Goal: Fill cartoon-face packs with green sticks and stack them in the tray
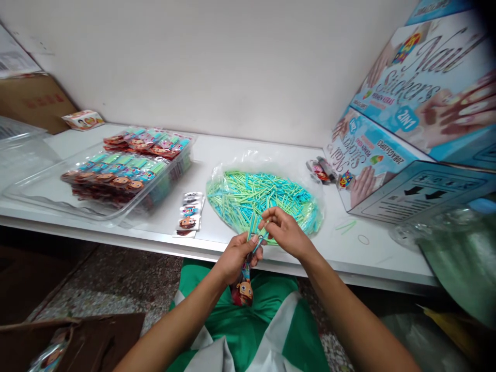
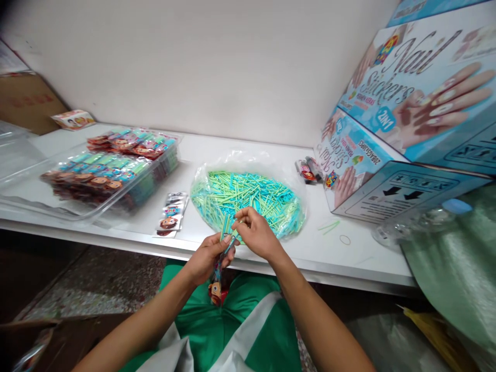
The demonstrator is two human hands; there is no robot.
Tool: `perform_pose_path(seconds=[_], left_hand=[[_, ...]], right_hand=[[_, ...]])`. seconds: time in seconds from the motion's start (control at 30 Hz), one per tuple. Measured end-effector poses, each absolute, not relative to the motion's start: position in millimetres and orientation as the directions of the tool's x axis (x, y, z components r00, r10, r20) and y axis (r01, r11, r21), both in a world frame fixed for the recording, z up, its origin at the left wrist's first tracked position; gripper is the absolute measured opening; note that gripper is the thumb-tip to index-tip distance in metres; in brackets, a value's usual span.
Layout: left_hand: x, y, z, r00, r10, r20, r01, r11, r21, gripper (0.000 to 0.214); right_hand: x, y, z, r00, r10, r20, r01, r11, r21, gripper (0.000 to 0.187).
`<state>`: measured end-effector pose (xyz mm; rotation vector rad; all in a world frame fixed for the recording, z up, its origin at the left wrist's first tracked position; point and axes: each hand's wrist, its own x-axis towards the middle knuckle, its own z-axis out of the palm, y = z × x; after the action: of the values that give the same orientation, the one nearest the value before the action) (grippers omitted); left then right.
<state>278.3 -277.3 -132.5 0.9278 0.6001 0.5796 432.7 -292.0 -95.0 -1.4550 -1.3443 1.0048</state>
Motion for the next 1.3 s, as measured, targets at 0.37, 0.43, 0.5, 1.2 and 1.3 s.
perform_pose_path(seconds=[0.37, 0.43, 0.5, 1.2, 1.3], left_hand=[[279.3, -279.3, -132.6, 0.728, 0.655, -0.203, -0.188, 0.476, 0.859, 0.034], [279.6, -279.4, -133.6, 0.726, 0.659, -0.196, -0.192, 0.468, 0.863, 0.034], [279.8, -279.6, -134.2, 0.723, 0.664, -0.192, -0.194, 0.462, 0.866, 0.033], [276.1, -279.6, -129.1, 0.737, 0.65, -0.186, -0.174, 0.448, 0.877, 0.036], [276.5, -279.9, -130.3, 0.739, 0.65, -0.18, -0.177, 0.445, 0.878, 0.034]], right_hand=[[433.8, -293.5, -91.0, -0.006, 1.0, 0.015, 0.355, 0.017, -0.935, 0.011], [433.6, -294.5, -92.5, 0.021, 1.0, 0.019, 0.383, 0.01, -0.924, 0.007], [432.5, -295.6, -94.0, 0.053, 0.998, 0.025, 0.375, 0.003, -0.927, 0.005], [433.8, -298.7, -86.0, 0.022, 0.999, 0.031, 0.477, 0.017, -0.879, 0.006], [435.1, -301.7, -84.4, 0.001, 1.0, 0.016, 0.497, 0.014, -0.868, 0.007]])
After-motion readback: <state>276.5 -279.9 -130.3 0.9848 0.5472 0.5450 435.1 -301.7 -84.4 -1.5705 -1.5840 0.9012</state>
